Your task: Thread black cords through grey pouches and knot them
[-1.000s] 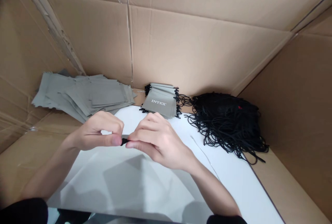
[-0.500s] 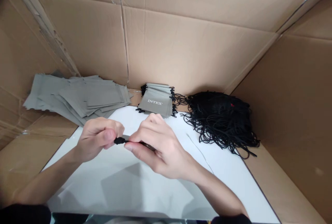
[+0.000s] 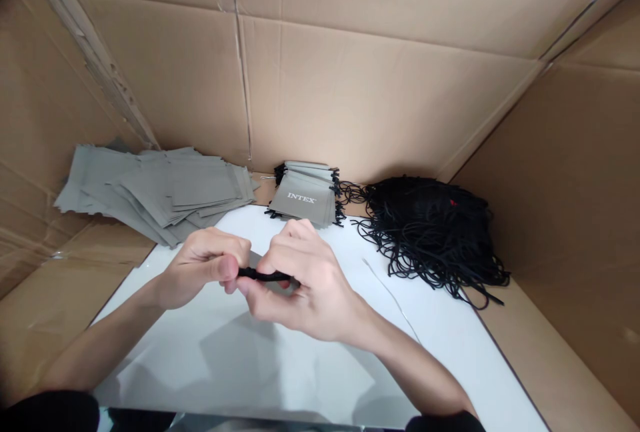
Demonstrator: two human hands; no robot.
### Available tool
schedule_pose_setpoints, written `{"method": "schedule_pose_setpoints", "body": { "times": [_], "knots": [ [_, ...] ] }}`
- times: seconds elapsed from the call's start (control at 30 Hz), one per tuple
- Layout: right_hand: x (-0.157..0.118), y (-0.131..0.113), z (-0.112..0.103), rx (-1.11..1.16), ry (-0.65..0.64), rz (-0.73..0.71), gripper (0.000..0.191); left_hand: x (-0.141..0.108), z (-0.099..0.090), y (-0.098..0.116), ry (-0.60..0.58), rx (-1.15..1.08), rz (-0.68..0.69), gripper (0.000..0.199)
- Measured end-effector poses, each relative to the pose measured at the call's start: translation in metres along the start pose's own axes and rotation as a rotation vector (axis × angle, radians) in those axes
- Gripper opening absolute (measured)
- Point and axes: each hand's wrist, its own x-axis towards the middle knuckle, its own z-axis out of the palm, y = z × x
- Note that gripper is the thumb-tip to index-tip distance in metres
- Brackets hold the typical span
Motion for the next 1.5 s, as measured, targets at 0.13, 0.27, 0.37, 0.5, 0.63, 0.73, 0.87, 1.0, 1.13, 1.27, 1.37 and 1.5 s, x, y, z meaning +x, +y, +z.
{"method": "schedule_pose_setpoints", "body": {
  "times": [0.13, 0.27, 0.37, 0.5, 0.63, 0.73, 0.87, 1.0, 1.13, 1.27, 1.37, 1.5],
  "knots": [
    [-0.001, 0.000, 0.000, 0.004, 0.009, 0.037, 0.023, 0.000, 0.001, -0.005, 0.004, -0.012, -0.012, 0.050],
    [-0.003, 0.003, -0.003, 0.004, -0.036, 0.065, 0.015, -0.001, -0.005, -0.003, 0.014, 0.023, -0.009, 0.048],
    [-0.005, 0.006, -0.008, 0.030, -0.100, 0.086, 0.010, -0.002, -0.013, 0.000, -0.025, 0.172, -0.008, 0.047],
    [-0.007, 0.008, -0.012, 0.013, -0.154, 0.099, 0.009, 0.000, -0.019, -0.002, 0.027, 0.409, 0.172, 0.046],
    [-0.006, 0.009, -0.011, 0.040, -0.179, 0.105, 0.011, 0.005, -0.014, -0.006, 0.055, 0.574, 0.543, 0.036],
    [-0.003, 0.008, -0.011, 0.079, -0.190, 0.132, 0.015, 0.005, -0.011, -0.005, 0.127, 0.608, 0.640, 0.021],
    [-0.001, 0.009, -0.010, 0.197, -0.210, 0.219, 0.019, 0.000, -0.013, -0.002, 0.032, 0.658, 0.446, 0.012],
    [-0.002, 0.012, -0.008, 0.373, -0.240, 0.361, 0.027, -0.002, -0.015, -0.001, -0.092, 0.790, 0.485, 0.011],
    [-0.005, 0.017, -0.004, 0.618, -0.290, 0.528, 0.026, -0.003, -0.016, 0.002, -0.151, 0.974, 0.533, 0.017],
    [-0.012, 0.021, 0.002, 0.833, -0.302, 0.640, 0.024, -0.003, -0.014, 0.001, -0.134, 1.014, 0.582, 0.018],
    [-0.015, 0.021, 0.004, 0.856, -0.290, 0.662, 0.023, -0.002, -0.013, -0.004, -0.129, 0.951, 0.587, 0.016],
    [-0.015, 0.020, 0.002, 0.854, -0.246, 0.698, 0.028, -0.002, -0.018, -0.006, -0.128, 0.744, 0.392, 0.013]
  ]
}}
